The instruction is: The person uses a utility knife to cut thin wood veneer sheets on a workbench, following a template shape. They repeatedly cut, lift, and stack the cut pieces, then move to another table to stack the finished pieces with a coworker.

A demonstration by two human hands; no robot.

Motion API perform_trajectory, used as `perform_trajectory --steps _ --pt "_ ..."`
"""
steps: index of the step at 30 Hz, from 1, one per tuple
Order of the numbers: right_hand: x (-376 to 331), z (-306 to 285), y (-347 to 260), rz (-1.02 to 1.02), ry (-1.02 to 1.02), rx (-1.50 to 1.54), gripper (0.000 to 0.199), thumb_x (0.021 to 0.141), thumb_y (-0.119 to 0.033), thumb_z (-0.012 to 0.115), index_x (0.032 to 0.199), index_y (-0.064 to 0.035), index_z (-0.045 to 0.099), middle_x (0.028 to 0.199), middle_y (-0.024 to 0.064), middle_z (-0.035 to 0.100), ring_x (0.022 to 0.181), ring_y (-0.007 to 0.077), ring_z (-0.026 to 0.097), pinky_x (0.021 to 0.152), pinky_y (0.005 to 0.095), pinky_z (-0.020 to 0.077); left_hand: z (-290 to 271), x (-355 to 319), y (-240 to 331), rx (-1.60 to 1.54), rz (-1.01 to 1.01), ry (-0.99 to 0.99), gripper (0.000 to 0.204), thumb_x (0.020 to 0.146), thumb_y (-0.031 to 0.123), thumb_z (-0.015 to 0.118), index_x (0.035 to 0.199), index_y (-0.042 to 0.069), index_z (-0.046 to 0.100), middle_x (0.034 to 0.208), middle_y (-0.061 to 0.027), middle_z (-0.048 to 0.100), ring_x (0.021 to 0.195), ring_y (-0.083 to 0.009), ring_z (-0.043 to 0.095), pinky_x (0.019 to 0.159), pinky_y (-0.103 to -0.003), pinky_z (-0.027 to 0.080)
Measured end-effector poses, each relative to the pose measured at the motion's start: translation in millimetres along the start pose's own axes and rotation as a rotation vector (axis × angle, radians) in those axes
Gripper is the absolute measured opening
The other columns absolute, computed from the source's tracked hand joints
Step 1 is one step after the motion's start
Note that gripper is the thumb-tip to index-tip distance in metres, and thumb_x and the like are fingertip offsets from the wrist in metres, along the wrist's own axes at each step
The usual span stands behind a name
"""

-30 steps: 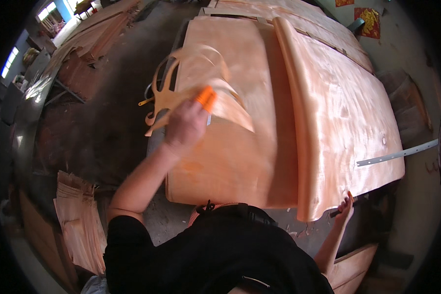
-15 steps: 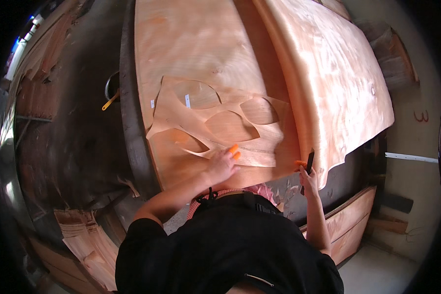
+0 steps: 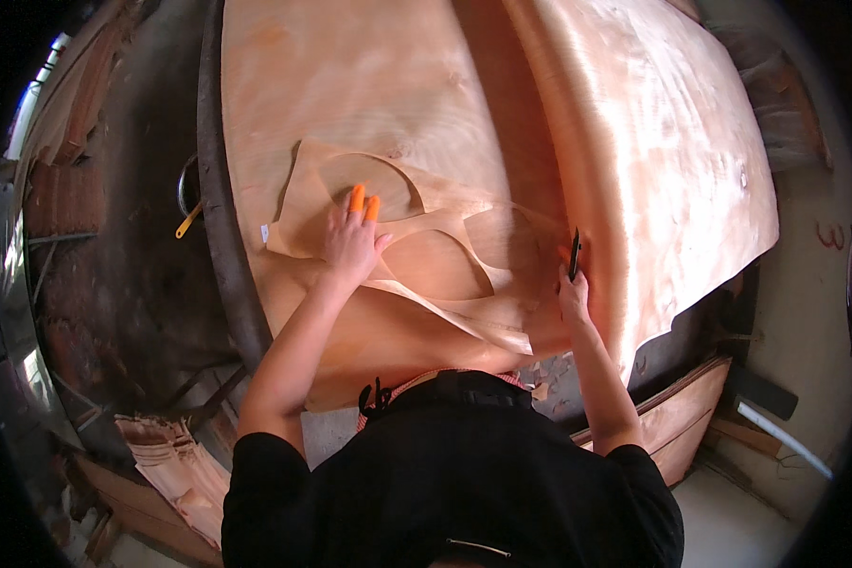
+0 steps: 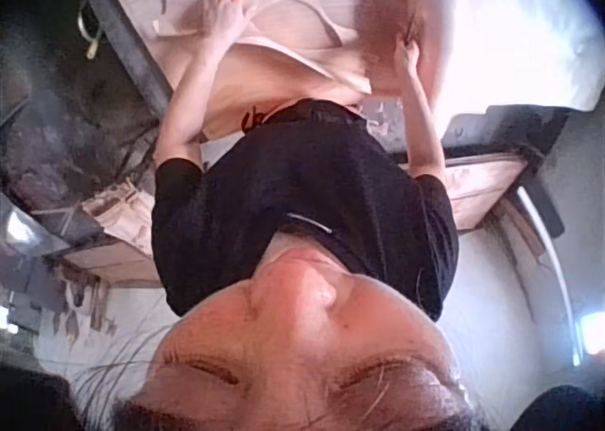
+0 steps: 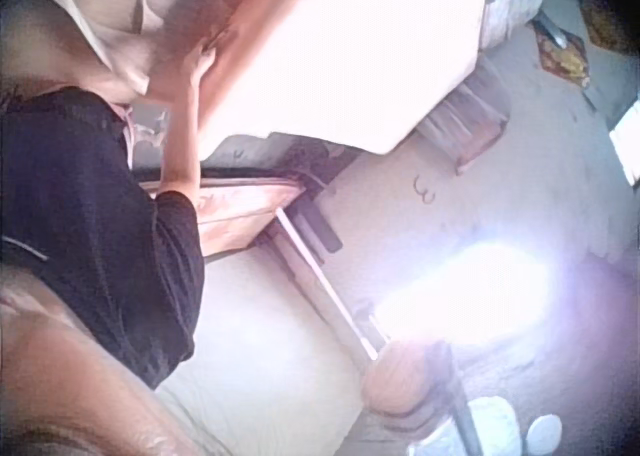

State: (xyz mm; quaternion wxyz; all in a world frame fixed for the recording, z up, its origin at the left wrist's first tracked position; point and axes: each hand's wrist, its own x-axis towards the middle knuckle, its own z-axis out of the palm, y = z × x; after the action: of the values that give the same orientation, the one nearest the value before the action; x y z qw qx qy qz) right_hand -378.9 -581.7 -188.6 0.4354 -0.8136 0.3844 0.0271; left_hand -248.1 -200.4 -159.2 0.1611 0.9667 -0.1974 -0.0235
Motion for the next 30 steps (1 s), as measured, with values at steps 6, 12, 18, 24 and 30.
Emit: perform_trajectory --steps 6,12,18,24,30 --pt "-13 18 -27 0.081 -0.056 0.378 0.018 0.086 -0.027 0.053 0.085 -0.0091 0.048 0.054 -0.0032 0.042 0.045 0.0057 0.039 0.040 0.0198 0.0311 1 -33 -15 0.114 -0.142 -0.032 0.076 0.073 0.037 0.062 0.131 0.002 0.026 0.138 -0.0175 0.020 0.127 -0.0315 0.021 0.098 -0.053 0.020" --pt "0 29 -41 0.088 0.053 0.333 0.016 0.082 -0.017 0.060 0.081 -0.0071 0.047 0.066 -0.0034 0.046 0.056 0.0058 0.038 0.048 0.0194 0.0321 2 -50 -29 0.070 -0.155 0.009 0.077 0.074 0.037 0.060 0.130 -0.001 0.024 0.137 -0.0192 0.020 0.126 -0.0331 0.021 0.099 -0.052 0.019" --pt "26 18 -68 -0.007 0.029 0.218 0.018 0.078 -0.012 0.063 0.091 -0.0052 0.053 0.071 -0.0035 0.048 0.060 0.0046 0.042 0.053 0.0197 0.0357 3 -49 -46 -0.178 -0.272 0.194 0.069 0.081 0.027 0.054 0.131 -0.004 0.019 0.137 -0.0242 0.016 0.125 -0.0385 0.022 0.100 -0.040 0.026" --pt "37 13 -81 -0.081 0.054 0.359 0.013 0.081 -0.010 0.060 0.092 -0.0070 0.054 0.075 -0.0054 0.049 0.062 0.0035 0.043 0.056 0.0173 0.0351 -6 -52 -84 -0.101 -0.408 0.170 0.067 0.080 0.023 0.056 0.130 -0.004 0.021 0.134 -0.0261 0.021 0.123 -0.0388 0.026 0.099 -0.041 0.027" --pt "26 -1 -119 -0.234 0.091 0.395 0.017 0.082 -0.014 0.059 0.096 -0.0046 0.055 0.077 -0.0034 0.051 0.065 0.0029 0.045 0.056 0.0165 0.0363 -17 -31 -83 0.136 -0.367 0.084 0.063 0.077 0.028 0.059 0.126 -0.002 0.034 0.132 -0.0220 0.028 0.124 -0.0341 0.027 0.099 -0.047 0.023"
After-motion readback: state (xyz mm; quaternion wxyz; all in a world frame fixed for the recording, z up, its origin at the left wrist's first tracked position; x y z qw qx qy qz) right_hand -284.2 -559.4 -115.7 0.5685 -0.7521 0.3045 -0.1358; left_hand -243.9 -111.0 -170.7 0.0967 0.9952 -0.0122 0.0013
